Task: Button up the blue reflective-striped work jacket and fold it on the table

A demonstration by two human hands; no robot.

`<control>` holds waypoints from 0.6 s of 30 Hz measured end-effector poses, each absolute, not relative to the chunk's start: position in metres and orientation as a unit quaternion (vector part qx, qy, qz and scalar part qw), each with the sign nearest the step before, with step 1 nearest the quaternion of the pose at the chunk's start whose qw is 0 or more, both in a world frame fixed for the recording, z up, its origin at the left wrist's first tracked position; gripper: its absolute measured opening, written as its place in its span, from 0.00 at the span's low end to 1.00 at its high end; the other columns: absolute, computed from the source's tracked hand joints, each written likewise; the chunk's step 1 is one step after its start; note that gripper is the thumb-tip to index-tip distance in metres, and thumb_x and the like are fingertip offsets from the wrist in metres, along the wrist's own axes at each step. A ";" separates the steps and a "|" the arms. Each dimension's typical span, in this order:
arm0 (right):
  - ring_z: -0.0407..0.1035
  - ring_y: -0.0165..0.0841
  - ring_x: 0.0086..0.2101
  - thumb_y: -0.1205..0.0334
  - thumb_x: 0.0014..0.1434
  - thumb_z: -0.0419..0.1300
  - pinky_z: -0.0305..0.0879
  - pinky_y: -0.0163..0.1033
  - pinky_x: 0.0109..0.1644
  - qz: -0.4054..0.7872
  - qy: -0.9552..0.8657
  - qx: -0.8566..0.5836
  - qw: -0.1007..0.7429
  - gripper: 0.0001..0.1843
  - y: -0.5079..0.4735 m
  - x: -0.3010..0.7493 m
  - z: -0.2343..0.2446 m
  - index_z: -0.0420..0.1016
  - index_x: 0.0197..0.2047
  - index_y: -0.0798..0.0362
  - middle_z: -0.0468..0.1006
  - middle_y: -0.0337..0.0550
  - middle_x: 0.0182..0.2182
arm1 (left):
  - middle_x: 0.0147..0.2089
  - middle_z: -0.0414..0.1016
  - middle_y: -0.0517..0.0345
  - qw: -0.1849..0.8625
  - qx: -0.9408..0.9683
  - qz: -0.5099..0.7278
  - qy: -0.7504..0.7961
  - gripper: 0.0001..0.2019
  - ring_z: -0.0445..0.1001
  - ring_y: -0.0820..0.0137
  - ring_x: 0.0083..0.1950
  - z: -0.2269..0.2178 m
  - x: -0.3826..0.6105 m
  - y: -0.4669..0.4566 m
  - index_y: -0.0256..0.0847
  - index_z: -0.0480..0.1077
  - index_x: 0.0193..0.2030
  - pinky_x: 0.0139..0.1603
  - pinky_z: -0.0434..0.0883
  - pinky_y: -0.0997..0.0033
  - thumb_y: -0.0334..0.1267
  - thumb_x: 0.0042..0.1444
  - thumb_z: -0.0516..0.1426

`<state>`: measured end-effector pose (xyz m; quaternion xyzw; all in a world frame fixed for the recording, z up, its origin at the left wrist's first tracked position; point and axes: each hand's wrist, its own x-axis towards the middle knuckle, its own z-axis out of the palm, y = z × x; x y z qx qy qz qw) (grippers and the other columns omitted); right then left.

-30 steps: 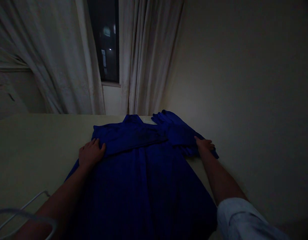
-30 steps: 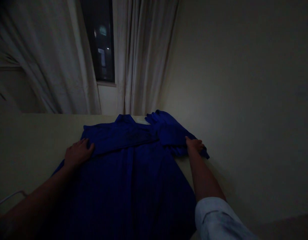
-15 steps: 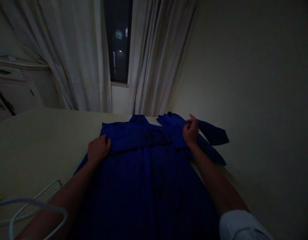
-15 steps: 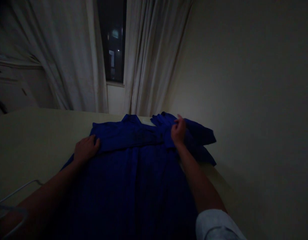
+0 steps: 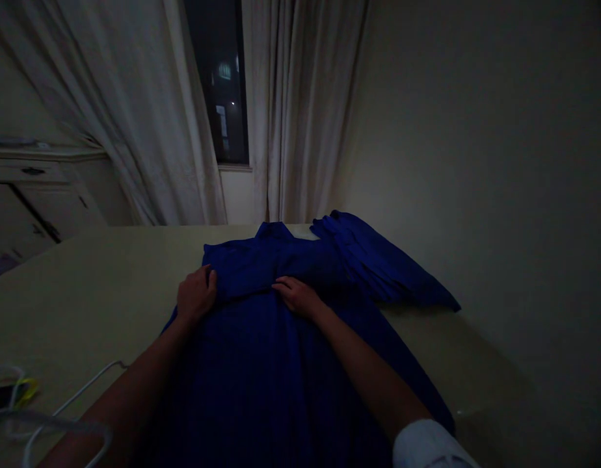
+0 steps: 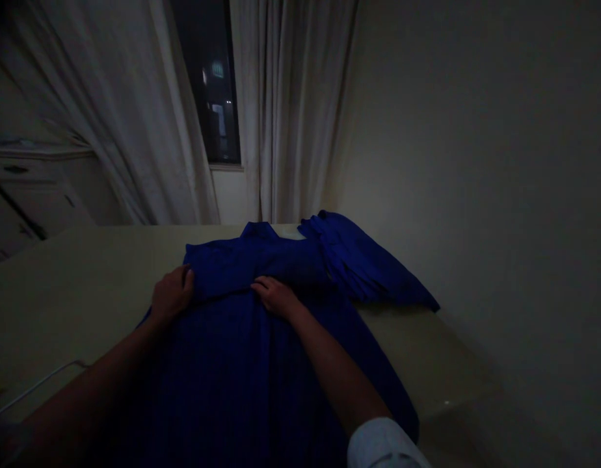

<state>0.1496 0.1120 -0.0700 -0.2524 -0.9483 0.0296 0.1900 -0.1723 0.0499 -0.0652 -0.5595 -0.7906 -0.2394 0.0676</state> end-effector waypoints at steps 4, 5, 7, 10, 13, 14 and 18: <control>0.74 0.39 0.55 0.73 0.67 0.57 0.71 0.44 0.62 0.029 -0.950 -0.253 0.180 0.20 0.114 0.142 -0.064 0.75 0.60 0.56 0.76 0.54 0.57 | 0.63 0.76 0.40 0.109 -0.625 -0.230 -0.738 0.25 0.72 0.49 0.63 -0.051 -0.148 0.050 0.36 0.69 0.66 0.65 0.63 0.49 0.43 0.71 0.43; 0.74 0.39 0.53 0.73 0.67 0.57 0.72 0.44 0.60 0.028 -0.951 -0.255 0.172 0.18 0.114 0.140 -0.065 0.75 0.59 0.56 0.77 0.54 0.55 | 0.63 0.76 0.41 0.110 -0.641 -0.250 -0.717 0.24 0.71 0.50 0.63 -0.043 -0.134 0.052 0.37 0.69 0.66 0.66 0.63 0.50 0.42 0.71 0.43; 0.76 0.40 0.51 0.72 0.68 0.56 0.73 0.45 0.59 0.025 -0.954 -0.257 0.153 0.18 0.116 0.137 -0.071 0.76 0.58 0.56 0.78 0.53 0.53 | 0.62 0.76 0.43 0.089 -0.691 -0.296 -0.654 0.23 0.72 0.54 0.63 -0.027 -0.094 0.059 0.39 0.70 0.64 0.67 0.63 0.53 0.44 0.72 0.44; 0.73 0.46 0.57 0.72 0.67 0.56 0.69 0.51 0.64 0.022 -0.955 -0.265 0.130 0.21 0.117 0.136 -0.083 0.75 0.61 0.56 0.77 0.56 0.58 | 0.59 0.77 0.45 0.007 -0.788 -0.275 -0.550 0.22 0.73 0.56 0.60 -0.007 -0.019 0.073 0.43 0.75 0.59 0.63 0.67 0.57 0.52 0.71 0.49; 0.66 0.52 0.65 0.71 0.65 0.59 0.62 0.57 0.69 0.019 -0.951 -0.281 0.125 0.24 0.117 0.136 -0.093 0.75 0.63 0.54 0.74 0.54 0.65 | 0.54 0.78 0.40 -0.016 -0.793 -0.188 -0.580 0.19 0.73 0.49 0.58 -0.002 0.041 0.089 0.43 0.80 0.52 0.57 0.70 0.51 0.53 0.64 0.60; 0.65 0.53 0.65 0.70 0.64 0.60 0.60 0.58 0.70 0.018 -0.949 -0.287 0.127 0.24 0.117 0.137 -0.094 0.75 0.63 0.53 0.73 0.53 0.65 | 0.53 0.78 0.39 -0.016 -0.784 -0.175 -0.596 0.16 0.73 0.47 0.59 -0.003 0.051 0.095 0.42 0.81 0.49 0.57 0.70 0.50 0.50 0.63 0.61; 0.65 0.50 0.64 0.67 0.66 0.59 0.56 0.58 0.72 -0.003 -0.948 -0.278 0.155 0.21 0.118 0.137 -0.086 0.75 0.62 0.53 0.76 0.54 0.62 | 0.51 0.80 0.41 -0.100 -0.720 -0.312 -0.611 0.12 0.76 0.53 0.56 -0.008 0.038 0.119 0.39 0.80 0.45 0.59 0.70 0.52 0.40 0.66 0.55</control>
